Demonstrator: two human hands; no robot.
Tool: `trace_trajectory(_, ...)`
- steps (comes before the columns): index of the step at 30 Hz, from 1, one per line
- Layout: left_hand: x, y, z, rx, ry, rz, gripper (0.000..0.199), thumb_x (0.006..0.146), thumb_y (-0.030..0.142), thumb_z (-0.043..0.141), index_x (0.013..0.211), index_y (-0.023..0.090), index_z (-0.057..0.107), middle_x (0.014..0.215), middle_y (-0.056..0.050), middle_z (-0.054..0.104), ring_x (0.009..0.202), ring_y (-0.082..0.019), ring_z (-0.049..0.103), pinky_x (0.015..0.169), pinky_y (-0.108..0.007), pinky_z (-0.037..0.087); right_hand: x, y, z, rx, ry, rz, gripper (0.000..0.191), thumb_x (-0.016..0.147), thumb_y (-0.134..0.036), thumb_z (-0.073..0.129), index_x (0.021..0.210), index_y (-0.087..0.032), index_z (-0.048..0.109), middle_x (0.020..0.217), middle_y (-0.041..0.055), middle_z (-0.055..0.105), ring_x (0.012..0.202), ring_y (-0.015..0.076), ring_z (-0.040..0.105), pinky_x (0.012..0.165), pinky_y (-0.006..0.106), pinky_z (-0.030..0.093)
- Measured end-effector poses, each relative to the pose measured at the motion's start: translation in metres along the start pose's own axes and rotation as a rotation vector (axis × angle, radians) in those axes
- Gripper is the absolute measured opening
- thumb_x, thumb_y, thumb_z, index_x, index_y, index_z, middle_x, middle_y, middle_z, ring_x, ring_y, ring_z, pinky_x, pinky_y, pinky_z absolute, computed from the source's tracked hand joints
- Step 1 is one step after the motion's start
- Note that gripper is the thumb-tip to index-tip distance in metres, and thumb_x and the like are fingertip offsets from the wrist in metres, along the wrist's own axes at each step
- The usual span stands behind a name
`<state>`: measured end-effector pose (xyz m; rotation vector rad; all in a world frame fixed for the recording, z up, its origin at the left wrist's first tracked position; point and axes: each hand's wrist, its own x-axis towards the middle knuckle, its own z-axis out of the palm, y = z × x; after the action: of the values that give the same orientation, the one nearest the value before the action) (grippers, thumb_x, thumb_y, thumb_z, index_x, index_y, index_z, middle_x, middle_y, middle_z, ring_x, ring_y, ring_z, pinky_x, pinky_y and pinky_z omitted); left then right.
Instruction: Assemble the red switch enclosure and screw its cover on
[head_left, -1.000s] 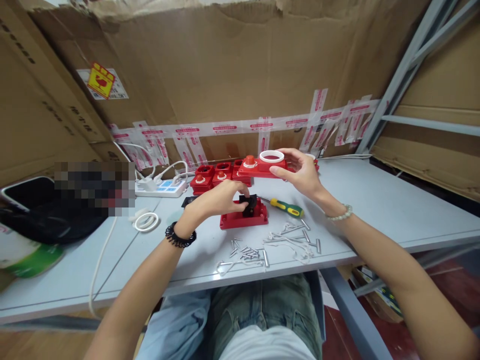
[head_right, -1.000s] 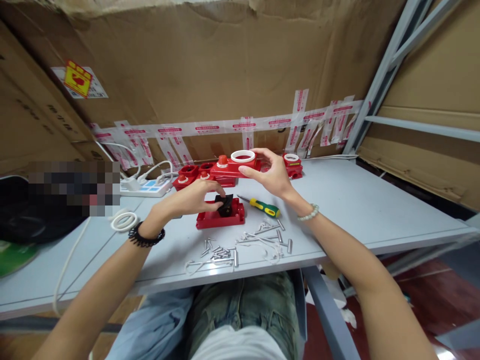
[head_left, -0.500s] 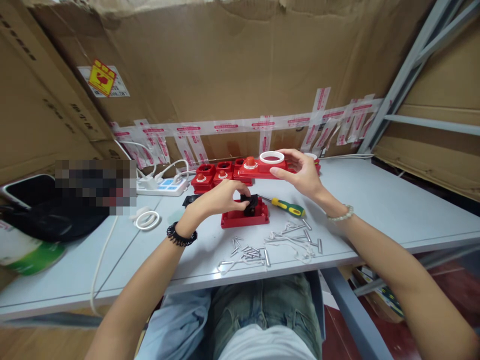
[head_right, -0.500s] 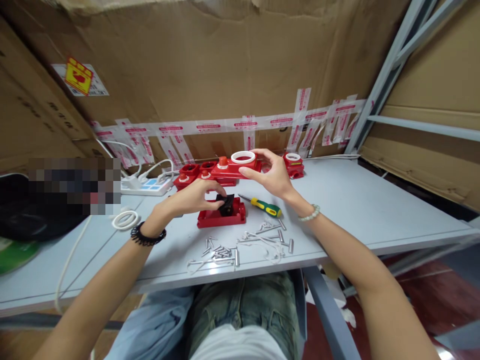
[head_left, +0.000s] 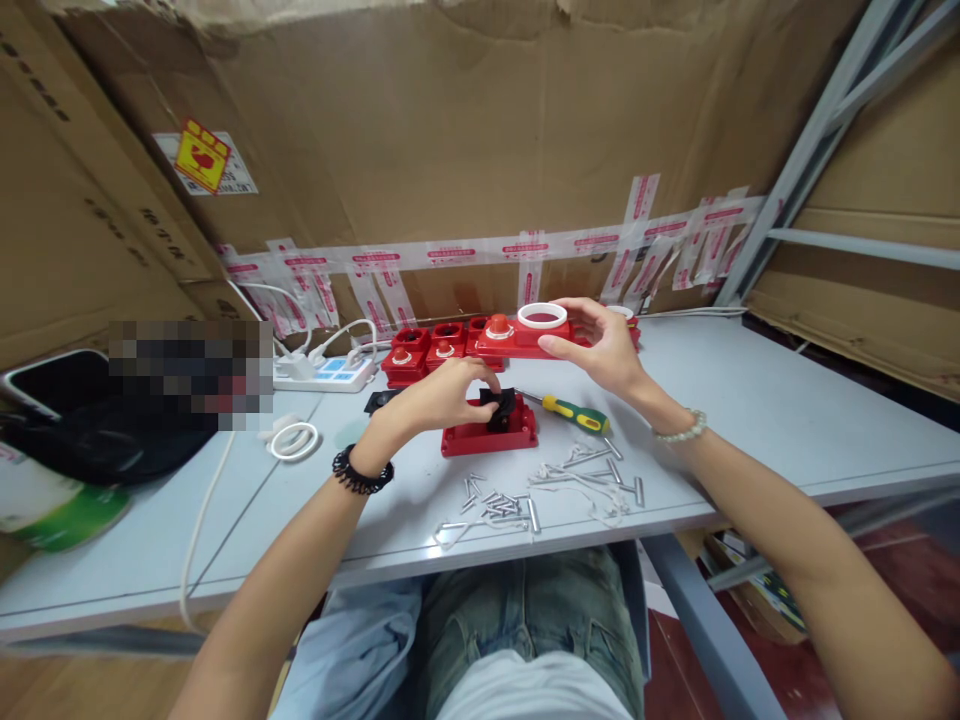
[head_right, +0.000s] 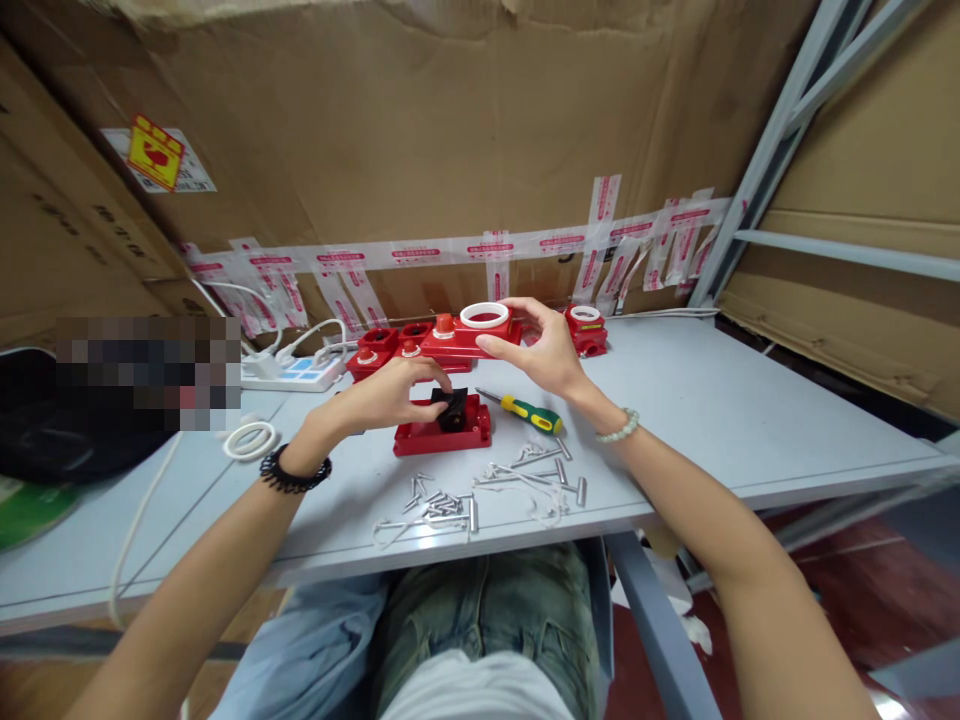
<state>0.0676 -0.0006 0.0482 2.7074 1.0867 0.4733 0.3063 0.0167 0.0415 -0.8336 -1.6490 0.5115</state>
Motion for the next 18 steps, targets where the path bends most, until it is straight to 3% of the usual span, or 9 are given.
trace_trajectory(7, -0.0012, 0.0024, -0.0025, 0.012, 0.027, 0.045, 0.016, 0.083, 0.026, 0.061, 0.094, 0.017, 0.069, 0.104, -0.007, 0.073, 0.099, -0.024, 0.066, 0.094, -0.039, 0.048, 0.0003, -0.0018, 0.0008, -0.006, 0.002, -0.006, 0.053, 0.064, -0.048, 0.082, 0.106, -0.02, 0.065, 0.109, 0.009, 0.07, 0.101, 0.0253, 0.066, 0.09, 0.046, 0.054)
trace_trajectory(13, -0.0037, 0.0022, -0.002, -0.005, 0.029, 0.033, 0.035, 0.08, 0.036, 0.069, 0.109, 0.017, 0.067, 0.117, -0.009, 0.071, 0.109, -0.025, 0.064, 0.098, -0.039, 0.048, 0.0004, 0.0003, -0.0002, -0.009, 0.003, -0.024, 0.052, 0.065, -0.045, 0.082, 0.107, -0.02, 0.065, 0.107, 0.0084, 0.072, 0.1, 0.0242, 0.067, 0.089, 0.045, 0.054)
trace_trajectory(18, -0.0025, 0.0015, 0.0002, 0.002, 0.004, 0.022, 0.035, 0.079, 0.036, 0.07, 0.107, 0.016, 0.067, 0.113, -0.009, 0.072, 0.105, -0.026, 0.066, 0.094, -0.039, 0.051, 0.0008, 0.0007, 0.0001, -0.006, 0.005, -0.027, 0.051, 0.065, -0.044, 0.082, 0.106, -0.02, 0.065, 0.107, 0.0085, 0.072, 0.1, 0.0245, 0.067, 0.089, 0.045, 0.054)
